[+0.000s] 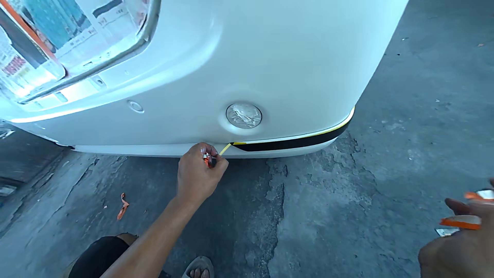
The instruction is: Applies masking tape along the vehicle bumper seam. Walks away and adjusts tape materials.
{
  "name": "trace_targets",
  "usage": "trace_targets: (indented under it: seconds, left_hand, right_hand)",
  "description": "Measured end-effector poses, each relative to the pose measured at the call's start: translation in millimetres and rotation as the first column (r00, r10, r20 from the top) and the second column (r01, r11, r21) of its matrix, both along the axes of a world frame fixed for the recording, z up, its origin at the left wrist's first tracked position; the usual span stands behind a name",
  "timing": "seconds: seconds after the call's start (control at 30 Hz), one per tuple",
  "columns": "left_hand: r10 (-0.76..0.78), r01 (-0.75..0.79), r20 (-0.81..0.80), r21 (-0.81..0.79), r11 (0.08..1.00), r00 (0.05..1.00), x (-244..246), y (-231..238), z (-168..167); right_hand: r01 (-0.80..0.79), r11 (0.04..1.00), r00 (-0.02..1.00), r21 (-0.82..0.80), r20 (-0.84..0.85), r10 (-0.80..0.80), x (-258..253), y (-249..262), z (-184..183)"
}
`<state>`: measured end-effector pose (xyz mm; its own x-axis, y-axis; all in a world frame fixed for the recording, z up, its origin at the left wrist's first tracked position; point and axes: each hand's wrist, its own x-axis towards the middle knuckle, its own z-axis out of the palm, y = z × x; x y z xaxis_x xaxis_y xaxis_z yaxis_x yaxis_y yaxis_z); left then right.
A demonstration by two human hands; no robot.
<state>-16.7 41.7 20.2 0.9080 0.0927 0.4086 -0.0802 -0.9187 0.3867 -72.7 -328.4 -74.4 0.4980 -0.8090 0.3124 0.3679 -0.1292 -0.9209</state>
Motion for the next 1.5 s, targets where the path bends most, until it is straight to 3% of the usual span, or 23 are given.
trace_targets:
  seconds: [0.17,0.43,0.67,0.9,1.17,1.37,1.5]
  left_hand:
    - [-0.068,0.069,-0.015,0.047,0.997,0.998,-3.9,7.1,-4.5]
    - [-0.152,0.161,-0.088,0.109,0.981,0.985,-10.5,14.2,-12.8]
    - [-0.235,0.253,-0.175,0.089,0.963,0.956,-20.1,11.8,-22.5]
    - [-0.319,0.359,-0.313,0.078,0.93,0.895,-30.2,2.6,-22.4]
    - [-0.435,0.463,-0.375,-0.018,0.886,0.819,-36.1,-6.1,-24.9]
    - [-0.506,0.473,-0.318,-0.182,0.862,0.801,-34.9,-10.9,-32.5]
    - [-0.491,0.378,-0.302,-0.362,0.852,0.817,-34.2,-24.8,-34.0]
  right_hand:
    - [-0.224,0.953,0.957,-0.204,0.136,0.254,8.6,55.0,10.8]
    - [-0.47,0.882,0.882,-0.044,-0.003,0.47,11.7,158.1,17.4]
    - [-0.607,0.795,0.79,-0.013,-0.123,0.601,32.5,201.7,-2.2]
    - [-0.647,0.752,0.72,0.124,-0.223,0.657,47.3,214.2,4.8]
    - [-0.664,0.694,0.689,0.279,-0.133,0.712,44.0,208.6,10.4]
    - [-0.638,0.707,0.727,0.306,-0.064,0.684,33.5,187.6,8.1]
    - [-0.6,0.738,0.771,0.308,-0.022,0.636,22.8,166.5,7.5]
